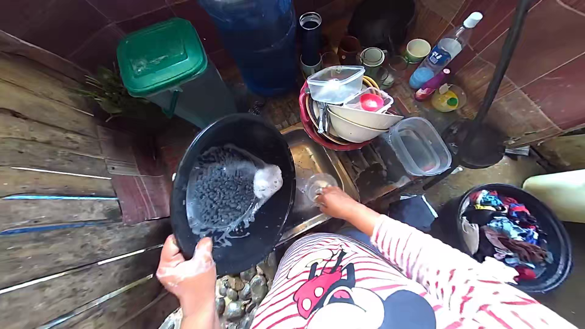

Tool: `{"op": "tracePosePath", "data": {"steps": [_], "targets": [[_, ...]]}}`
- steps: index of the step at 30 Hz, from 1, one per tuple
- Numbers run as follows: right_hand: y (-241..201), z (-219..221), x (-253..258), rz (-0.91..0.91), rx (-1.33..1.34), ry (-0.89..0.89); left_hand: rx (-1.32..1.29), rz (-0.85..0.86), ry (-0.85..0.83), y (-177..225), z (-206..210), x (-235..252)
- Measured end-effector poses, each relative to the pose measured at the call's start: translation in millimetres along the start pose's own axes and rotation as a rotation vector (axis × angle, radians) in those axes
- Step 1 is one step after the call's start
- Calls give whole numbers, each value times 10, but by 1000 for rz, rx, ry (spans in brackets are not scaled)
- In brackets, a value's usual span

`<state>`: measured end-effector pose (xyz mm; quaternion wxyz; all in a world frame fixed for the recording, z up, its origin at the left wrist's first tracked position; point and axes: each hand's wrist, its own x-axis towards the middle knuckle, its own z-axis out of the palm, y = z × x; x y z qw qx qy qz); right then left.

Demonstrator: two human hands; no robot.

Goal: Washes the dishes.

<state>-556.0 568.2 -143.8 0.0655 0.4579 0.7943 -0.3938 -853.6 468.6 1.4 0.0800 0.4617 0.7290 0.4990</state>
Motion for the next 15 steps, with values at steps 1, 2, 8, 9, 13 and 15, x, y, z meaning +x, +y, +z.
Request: {"op": "tracePosePath", "data": {"steps": [1, 2, 8, 9, 13, 15], "targets": [[-52, 80, 173, -42, -27, -23, 17, 58, 17, 73, -54, -25], [-112, 145, 334, -73, -45, -48, 38, 113, 30, 134, -104, -47], [-593, 213, 863, -239, -123, -107, 265, 502, 83, 205, -331, -109], [-661, 205, 886, -263, -126, -99, 277, 558, 72, 204, -361, -103], [-914, 158, 916, -312, -161, -136, 282, 700, 56, 211, -465, -71], [-998, 162, 940, -316, -191, -147, 281, 725, 58, 221, -512, -67]]}}
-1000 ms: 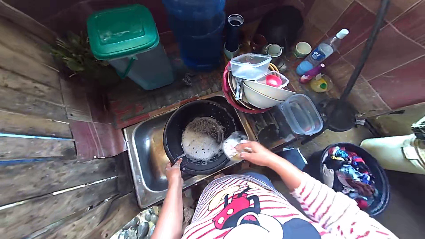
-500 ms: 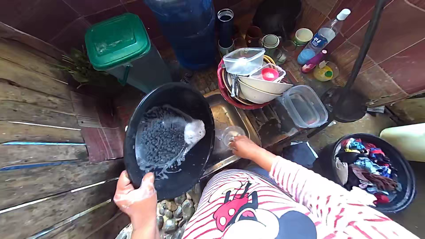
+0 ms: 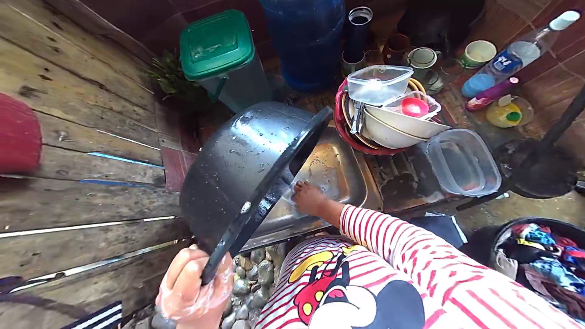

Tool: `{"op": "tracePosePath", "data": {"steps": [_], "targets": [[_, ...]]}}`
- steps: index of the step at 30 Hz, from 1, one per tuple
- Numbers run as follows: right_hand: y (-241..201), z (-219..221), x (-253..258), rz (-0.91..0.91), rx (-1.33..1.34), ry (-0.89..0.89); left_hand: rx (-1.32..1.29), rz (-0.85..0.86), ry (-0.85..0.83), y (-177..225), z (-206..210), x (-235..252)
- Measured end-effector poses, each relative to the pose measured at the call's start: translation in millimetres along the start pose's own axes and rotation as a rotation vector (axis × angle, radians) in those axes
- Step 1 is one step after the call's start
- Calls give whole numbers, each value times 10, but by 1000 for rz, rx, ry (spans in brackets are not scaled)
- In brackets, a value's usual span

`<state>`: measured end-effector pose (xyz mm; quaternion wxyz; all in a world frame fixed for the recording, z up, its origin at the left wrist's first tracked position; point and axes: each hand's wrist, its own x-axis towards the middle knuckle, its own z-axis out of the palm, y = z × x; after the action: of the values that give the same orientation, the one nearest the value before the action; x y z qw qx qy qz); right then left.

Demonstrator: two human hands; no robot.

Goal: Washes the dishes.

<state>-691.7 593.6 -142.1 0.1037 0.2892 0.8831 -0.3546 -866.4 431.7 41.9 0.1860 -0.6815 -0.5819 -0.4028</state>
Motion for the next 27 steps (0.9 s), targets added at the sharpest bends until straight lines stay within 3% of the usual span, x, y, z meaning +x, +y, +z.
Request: {"op": "tracePosePath", "data": {"steps": [4, 7, 13, 16, 22, 25, 27], "targets": [[-24, 7, 27, 5, -28, 17, 58, 3, 4, -65, -69, -23], [73, 67, -44, 37, 22, 63, 112, -179, 32, -140, -36, -71], [378, 62, -806, 319, 160, 101, -323, -1220, 147, -321, 647, -353], [470, -30, -1398, 466, 181, 178, -420, -1527, 115, -376, 1035, -716], [893, -64, -2144, 748, 154, 350, -502, -1722, 100, -255, 1699, -1377], [1101, -113, -2307, 822, 173, 248, -426, -1762, -117, -204, 1855, -1569], [1259, -121, -2378, 822, 221, 162, -236, -1666, -317, -86, 1874, -1534]]}}
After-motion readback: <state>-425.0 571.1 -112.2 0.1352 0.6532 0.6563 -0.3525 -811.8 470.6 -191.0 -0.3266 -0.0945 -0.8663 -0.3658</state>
